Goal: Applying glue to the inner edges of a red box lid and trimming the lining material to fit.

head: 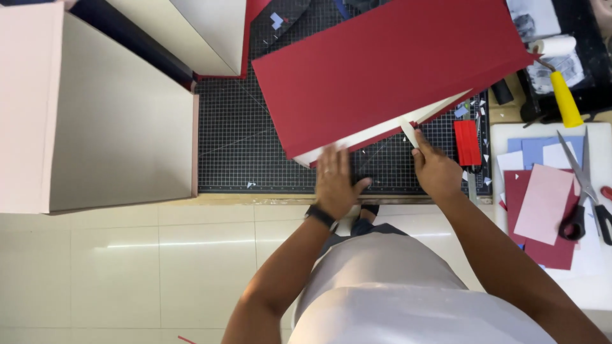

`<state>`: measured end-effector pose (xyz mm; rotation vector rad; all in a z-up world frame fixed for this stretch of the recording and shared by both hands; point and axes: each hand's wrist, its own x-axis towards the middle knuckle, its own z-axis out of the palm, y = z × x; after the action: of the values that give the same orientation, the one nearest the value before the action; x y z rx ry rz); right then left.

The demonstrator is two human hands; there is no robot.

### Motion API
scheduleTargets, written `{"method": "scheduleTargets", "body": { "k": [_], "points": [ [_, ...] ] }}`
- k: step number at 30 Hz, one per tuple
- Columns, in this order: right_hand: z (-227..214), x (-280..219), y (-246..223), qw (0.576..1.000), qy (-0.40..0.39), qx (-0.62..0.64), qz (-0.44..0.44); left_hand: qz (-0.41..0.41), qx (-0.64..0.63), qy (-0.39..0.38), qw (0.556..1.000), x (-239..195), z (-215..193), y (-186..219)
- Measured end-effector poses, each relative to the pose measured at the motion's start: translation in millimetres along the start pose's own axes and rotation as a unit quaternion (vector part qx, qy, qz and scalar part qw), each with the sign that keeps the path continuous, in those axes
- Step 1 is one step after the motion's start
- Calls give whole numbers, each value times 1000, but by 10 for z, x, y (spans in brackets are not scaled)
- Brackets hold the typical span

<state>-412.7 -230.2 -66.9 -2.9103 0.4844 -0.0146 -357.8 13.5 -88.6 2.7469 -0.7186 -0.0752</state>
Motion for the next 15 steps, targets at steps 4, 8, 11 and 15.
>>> {"method": "scheduleTargets", "body": {
  "k": [4, 8, 11, 15],
  "points": [
    [5, -93, 40, 998, 27, 59, -25, 51, 54, 58, 996, -517, -301, -135],
    [246, -262, 34, 995, 80, 50, -34, 228, -251, 47, 940, -428, -1667, 86],
    [247, -354, -490, 997, 11, 67, -39, 288, -302, 188, 889, -165, -2601, -67],
    [473, -459, -887, 977, -90, 71, -178, 287, -219, 307, 881, 284, -3318, -48]
  ]
}}
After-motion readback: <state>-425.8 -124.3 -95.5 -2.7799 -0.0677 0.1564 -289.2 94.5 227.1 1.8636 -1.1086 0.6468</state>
